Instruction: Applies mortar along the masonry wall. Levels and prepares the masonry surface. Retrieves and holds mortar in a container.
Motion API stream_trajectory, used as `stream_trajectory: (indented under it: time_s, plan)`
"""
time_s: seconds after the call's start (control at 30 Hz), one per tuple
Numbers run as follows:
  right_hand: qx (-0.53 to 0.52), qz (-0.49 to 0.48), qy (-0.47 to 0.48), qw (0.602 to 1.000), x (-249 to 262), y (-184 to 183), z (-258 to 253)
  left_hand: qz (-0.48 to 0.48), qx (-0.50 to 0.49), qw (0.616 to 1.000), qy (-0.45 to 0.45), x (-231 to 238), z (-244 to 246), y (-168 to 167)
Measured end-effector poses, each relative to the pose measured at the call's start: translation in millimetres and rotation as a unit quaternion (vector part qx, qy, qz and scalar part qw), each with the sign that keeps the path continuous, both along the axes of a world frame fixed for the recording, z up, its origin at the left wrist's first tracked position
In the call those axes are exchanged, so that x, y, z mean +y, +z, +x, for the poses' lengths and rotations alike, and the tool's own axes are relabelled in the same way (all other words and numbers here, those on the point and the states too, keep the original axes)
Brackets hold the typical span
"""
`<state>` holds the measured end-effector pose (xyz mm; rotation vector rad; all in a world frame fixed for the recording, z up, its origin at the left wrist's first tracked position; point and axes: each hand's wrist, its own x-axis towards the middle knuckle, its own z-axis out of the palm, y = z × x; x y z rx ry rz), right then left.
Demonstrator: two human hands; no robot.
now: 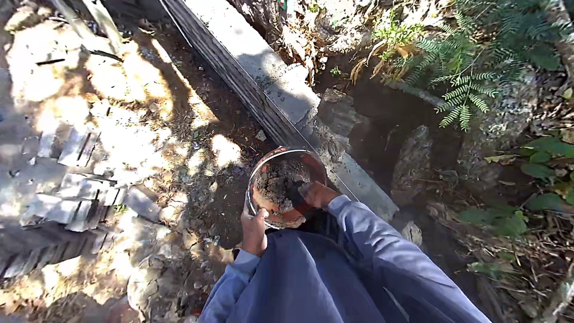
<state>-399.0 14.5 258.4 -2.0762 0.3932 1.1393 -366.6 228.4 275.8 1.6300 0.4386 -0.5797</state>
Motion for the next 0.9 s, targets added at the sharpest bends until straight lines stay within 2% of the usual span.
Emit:
stream_trajectory:
  time_s: [0.1, 0.17, 0.23, 0.33, 0.43, 0.53, 0.63, 0.7, 0.77, 0.9]
  plan:
    - [0.002, 0.065, -0.083, 0.994, 21.0, -8.6, -15.8, 0.0, 0.014, 1.0, -0.01, 3.7, -4.7, -0.4]
    - [0.003, 0.048, -0.056, 0.997, 32.2, 2.6, -9.1, 0.008, 0.008, 1.0, -0.024, 4.4, 2.2, 1.8]
    - [-0.012, 0.004, 0.007, 1.0, 37.9, 13.7, -3.8, 0.012, 0.012, 0.999, -0.038, 10.6, 9.0, 7.9]
    - [-0.047, -0.112, 0.082, 0.989, 34.4, 37.5, 5.5, -0.008, 0.023, 1.0, -0.008, 16.8, 19.9, 5.5]
    - [-0.052, -0.208, 0.056, 0.975, 36.7, 67.5, 21.2, -0.018, 0.042, 0.999, 0.017, 24.3, 24.3, 3.3]
    - [-0.064, -0.261, 0.031, 0.963, 45.9, 71.8, 46.4, -0.029, 0.023, 0.999, -0.003, 29.7, 29.9, -0.9]
    - [-0.067, -0.205, 0.082, 0.973, 74.7, 51.6, 55.7, -0.029, -0.006, 0.998, -0.046, 36.9, 42.2, -4.5]
    - [-0.048, -0.151, 0.14, 0.977, 87.3, 57.1, 54.1, -0.028, 0.002, 0.999, -0.031, 40.3, 53.1, -1.1]
    - [-0.051, -0.147, 0.165, 0.974, 80.3, 68.1, 47.2, -0.014, 0.013, 1.0, -0.012, 46.4, 56.2, -1.8]
    - [-0.037, -0.268, 0.065, 0.961, 65.6, 69.7, 56.0, -0.005, -0.006, 0.999, -0.041, 58.5, 60.8, -7.6]
